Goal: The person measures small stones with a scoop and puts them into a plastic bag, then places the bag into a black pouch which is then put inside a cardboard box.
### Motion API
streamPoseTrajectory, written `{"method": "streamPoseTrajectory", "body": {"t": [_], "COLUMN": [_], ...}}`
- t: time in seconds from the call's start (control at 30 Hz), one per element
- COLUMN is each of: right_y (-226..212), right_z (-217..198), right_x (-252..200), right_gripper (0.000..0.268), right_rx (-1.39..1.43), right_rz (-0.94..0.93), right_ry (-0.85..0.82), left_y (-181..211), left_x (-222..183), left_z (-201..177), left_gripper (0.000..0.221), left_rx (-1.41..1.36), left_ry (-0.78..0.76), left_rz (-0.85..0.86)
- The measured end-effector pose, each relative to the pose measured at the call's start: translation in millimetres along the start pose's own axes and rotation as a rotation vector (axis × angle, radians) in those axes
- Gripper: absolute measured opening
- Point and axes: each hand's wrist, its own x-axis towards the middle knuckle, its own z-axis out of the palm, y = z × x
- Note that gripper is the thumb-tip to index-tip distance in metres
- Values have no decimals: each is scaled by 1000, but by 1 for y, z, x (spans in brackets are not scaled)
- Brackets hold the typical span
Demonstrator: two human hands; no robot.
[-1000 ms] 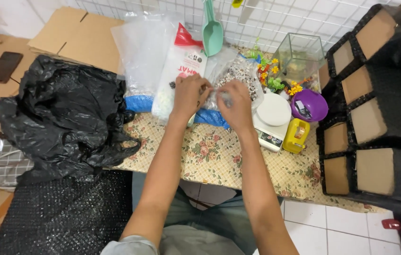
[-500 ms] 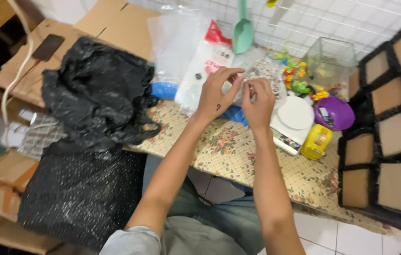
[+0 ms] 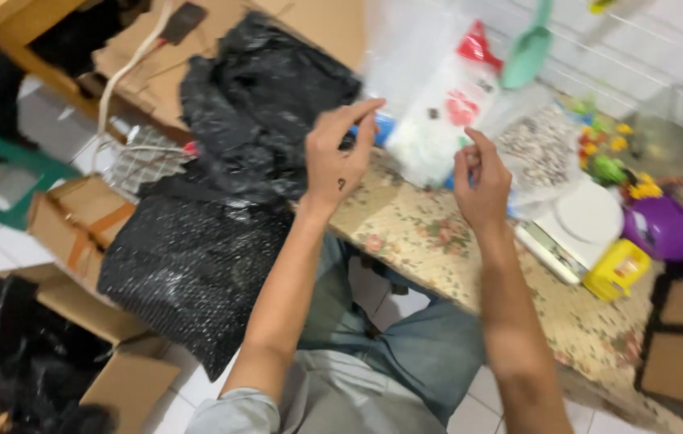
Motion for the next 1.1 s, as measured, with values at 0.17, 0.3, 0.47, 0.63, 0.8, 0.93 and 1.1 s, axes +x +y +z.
{"method": "streamPoseTrajectory", "body": {"t": [0.17, 0.3, 0.47, 0.63, 0.8, 0.93, 1.1], "right_y": [-57, -104, -75, -66, -87, -64, -74], "right_z": [61, 141, 250, 264, 247, 262, 251], "right_x": [37, 79, 75, 60, 77, 68, 65], "right_gripper": [27, 25, 28, 25, 12, 8, 17], "right_rx": [96, 404, 267, 188, 250, 203, 292], "right_rz": [-199, -66, -120, -140, -46, -88, -49], "right_ry": [-129, -129, -140, -296, -88, -40, -22], "left_y": [-30, -106, -142, -137, -118, -135, -137], "left_x": [29, 16, -20, -27, -22, -27, -33], "left_z": [-94, -111, -98, -95, -95, -96, -95], "left_gripper": [20, 21, 21, 20, 27, 25, 29], "left_rx": [397, 376, 440, 485, 486, 458, 340], "left_ry": [136, 46, 25, -38, 71, 161, 132], "left_rz": [15, -217, -220, -335, -276, -248, -320]}}
